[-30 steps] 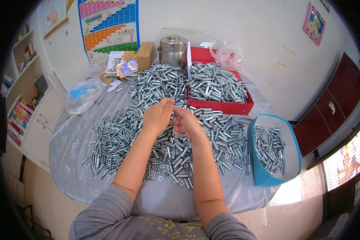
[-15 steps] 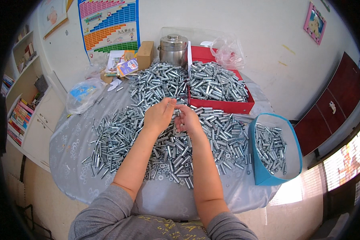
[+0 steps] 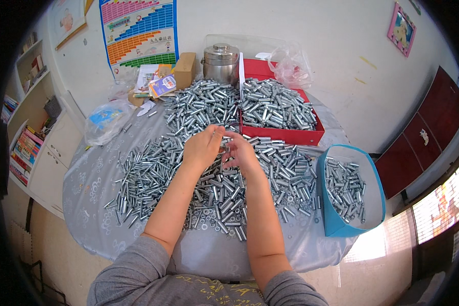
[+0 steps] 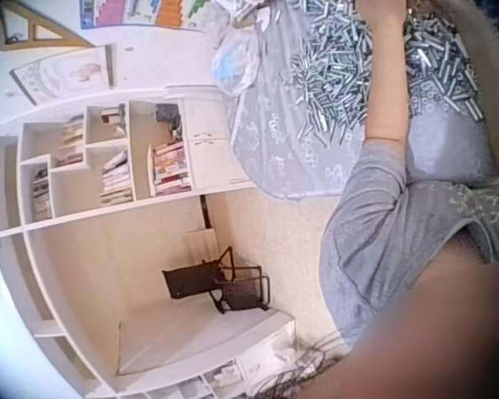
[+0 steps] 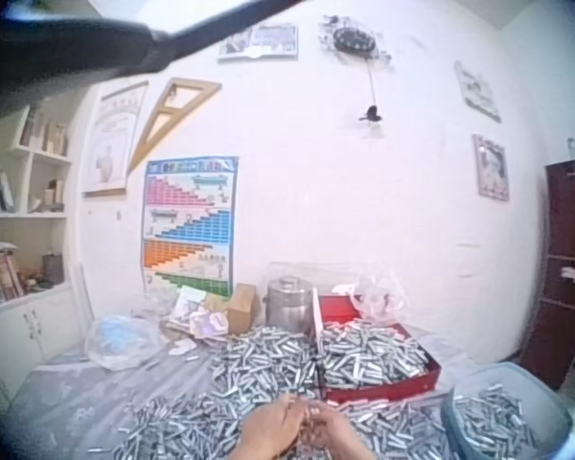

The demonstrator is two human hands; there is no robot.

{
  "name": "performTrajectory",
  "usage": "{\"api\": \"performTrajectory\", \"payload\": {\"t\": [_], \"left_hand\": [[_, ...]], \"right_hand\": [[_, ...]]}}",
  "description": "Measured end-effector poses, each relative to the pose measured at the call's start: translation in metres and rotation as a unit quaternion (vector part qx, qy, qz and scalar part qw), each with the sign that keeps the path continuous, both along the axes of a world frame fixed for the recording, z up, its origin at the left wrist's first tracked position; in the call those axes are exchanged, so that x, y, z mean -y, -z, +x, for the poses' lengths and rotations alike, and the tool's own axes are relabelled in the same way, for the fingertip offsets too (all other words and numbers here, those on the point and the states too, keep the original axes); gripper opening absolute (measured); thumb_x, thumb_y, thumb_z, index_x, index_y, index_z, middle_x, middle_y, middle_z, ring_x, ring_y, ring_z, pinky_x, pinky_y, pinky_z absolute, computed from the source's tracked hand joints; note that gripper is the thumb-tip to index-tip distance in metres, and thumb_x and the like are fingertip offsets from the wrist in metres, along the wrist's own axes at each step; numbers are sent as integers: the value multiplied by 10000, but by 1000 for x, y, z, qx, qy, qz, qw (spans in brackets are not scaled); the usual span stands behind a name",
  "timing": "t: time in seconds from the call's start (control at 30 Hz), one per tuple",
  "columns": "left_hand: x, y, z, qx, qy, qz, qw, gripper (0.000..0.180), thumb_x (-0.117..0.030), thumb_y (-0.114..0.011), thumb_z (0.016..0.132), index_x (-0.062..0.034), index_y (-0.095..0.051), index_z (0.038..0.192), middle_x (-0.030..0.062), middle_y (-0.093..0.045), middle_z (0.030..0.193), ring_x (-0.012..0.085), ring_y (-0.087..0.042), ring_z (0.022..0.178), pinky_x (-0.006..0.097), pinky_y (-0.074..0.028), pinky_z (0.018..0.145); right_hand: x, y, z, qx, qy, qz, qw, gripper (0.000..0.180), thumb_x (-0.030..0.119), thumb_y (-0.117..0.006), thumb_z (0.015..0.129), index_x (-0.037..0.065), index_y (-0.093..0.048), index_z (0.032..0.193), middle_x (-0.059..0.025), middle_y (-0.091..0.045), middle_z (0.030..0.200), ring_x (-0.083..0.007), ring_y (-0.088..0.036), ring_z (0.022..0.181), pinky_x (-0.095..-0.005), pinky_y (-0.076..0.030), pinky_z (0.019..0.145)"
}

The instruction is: The person sits at a table covered with a large pile of metal fasteners, including bolts and washers. They repeatedly pick up a bolt and a washer, thread the washer onto the bolt, and place the assembled unit into a blue plastic bin to the right. The task is performed continuously by hand throughout the clip.

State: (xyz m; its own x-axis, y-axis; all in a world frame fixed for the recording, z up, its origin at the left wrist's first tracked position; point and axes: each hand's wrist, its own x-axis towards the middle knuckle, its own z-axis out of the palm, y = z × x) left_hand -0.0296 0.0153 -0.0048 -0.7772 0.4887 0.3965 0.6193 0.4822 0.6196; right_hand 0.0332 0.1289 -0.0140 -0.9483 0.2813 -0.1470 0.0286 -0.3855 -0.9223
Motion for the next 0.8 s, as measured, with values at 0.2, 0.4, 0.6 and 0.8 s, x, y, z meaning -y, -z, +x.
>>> {"api": "performTrajectory", "payload": {"t": [0.2, 0.4, 0.6, 0.8], "left_hand": [[1, -2, 1, 8, -2, -29, 1000, 562, -522, -252, 896, -72, -575, 998, 135, -621, 687, 334, -608, 728, 413, -448, 640], [-2, 3, -2, -2, -16, -23, 1000, 556, -525, -259, 894, -78, -570, 1008, 100, -624, 677, 320, -610, 711, 402, -449, 634], [0, 1, 1, -9, 15, 17, 1000, 625, -552, -281, 879, -3, -549, 1013, 185, -623, 708, 344, -615, 713, 421, -463, 627], [-1, 1, 1, -4, 31, -24, 999, 636, -554, -276, 878, 4, -547, 1015, 178, -626, 718, 344, -614, 723, 430, -458, 631]], "right_hand": [[-5, 15, -10, 1, 23, 103, 994, 381, 203, -490, 791, 43, -520, 1135, -39, -499, 670, -167, -542, 599, -314, -474, 508], [-25, 35, -18, -15, 250, 493, 833, 341, 294, -479, 834, 15, -627, 963, -64, -578, 685, -179, -558, 655, -329, -447, 700], [-8, 10, -4, -41, -72, 309, 947, 282, 228, -499, 847, -12, -627, 921, -43, -589, 673, -105, -522, 589, -256, -430, 561], [-22, 10, 1, -25, -80, 426, 901, 238, 192, -523, 834, -18, -620, 891, -23, -583, 679, -93, -493, 549, -242, -414, 526]]}}
